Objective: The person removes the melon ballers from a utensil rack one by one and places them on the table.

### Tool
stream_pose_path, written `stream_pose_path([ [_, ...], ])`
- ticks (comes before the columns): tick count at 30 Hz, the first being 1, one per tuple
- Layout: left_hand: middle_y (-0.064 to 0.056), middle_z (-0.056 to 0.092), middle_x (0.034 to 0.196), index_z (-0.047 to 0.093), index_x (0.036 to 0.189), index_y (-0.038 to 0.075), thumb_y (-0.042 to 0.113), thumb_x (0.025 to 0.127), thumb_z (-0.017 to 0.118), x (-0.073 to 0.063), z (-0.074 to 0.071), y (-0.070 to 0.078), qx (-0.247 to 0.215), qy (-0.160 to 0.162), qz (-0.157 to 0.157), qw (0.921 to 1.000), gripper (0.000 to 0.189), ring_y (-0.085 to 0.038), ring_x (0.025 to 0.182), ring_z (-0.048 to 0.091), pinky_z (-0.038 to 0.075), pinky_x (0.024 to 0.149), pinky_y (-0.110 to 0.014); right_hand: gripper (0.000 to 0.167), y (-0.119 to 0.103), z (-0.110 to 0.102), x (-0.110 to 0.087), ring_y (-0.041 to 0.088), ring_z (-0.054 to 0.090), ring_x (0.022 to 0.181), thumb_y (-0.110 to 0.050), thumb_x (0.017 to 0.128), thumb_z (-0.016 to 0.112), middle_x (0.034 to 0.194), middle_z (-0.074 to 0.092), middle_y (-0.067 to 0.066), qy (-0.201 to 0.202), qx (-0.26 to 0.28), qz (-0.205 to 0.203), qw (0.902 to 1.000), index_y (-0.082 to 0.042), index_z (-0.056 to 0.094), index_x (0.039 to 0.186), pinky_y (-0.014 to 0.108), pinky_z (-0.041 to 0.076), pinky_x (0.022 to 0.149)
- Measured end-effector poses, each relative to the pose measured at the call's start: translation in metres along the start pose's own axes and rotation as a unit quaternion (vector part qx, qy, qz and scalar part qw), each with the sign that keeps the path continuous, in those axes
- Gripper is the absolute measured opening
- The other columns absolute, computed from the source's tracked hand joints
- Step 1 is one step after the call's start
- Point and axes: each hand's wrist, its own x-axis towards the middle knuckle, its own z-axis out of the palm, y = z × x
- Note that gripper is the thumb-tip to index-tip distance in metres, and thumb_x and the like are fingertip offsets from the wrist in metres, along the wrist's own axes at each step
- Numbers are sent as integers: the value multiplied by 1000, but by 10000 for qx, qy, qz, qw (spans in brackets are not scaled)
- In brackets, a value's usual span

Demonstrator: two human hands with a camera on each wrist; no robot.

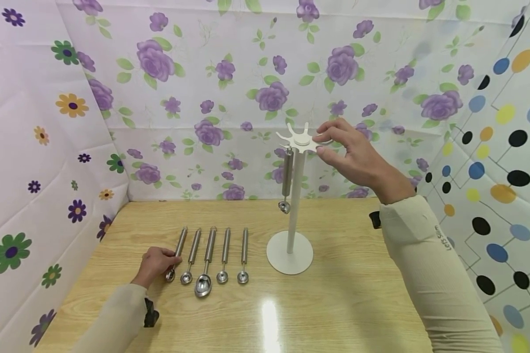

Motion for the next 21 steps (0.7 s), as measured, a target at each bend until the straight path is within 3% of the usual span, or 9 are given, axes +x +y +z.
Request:
stream_pose_path([
  [8, -7, 73, 77, 75, 103, -5, 16, 87, 77, -2, -4, -2, 73, -83, 107, 9999, 26, -20, 70, 65, 54, 67, -40, 29, 0, 0, 0, 38, 38, 133, -11, 101, 53, 139, 47, 14, 4, 43, 5, 10000, 3, 63, 124, 63, 32, 103],
  [15, -25, 68, 114, 68, 118, -8, 24, 88, 76, -4, -10, 4, 418, -176, 107, 9989, 45, -40, 101, 64, 53, 85, -53, 30, 1, 0, -1, 38, 38, 133, -12, 101, 52, 139, 47, 15, -6, 42, -34, 10000, 4, 63, 125, 64, 32, 102],
  [21, -28, 62, 125, 64, 125, -9, 23, 92, 71, -1, -15, 22, 389, -62, 344, 9986, 46, -43, 104, 63, 54, 82, -52, 29, 2, 0, -1, 39, 38, 133, -12, 101, 52, 139, 47, 15, -17, 58, -54, 10000, 3, 63, 124, 64, 32, 102],
])
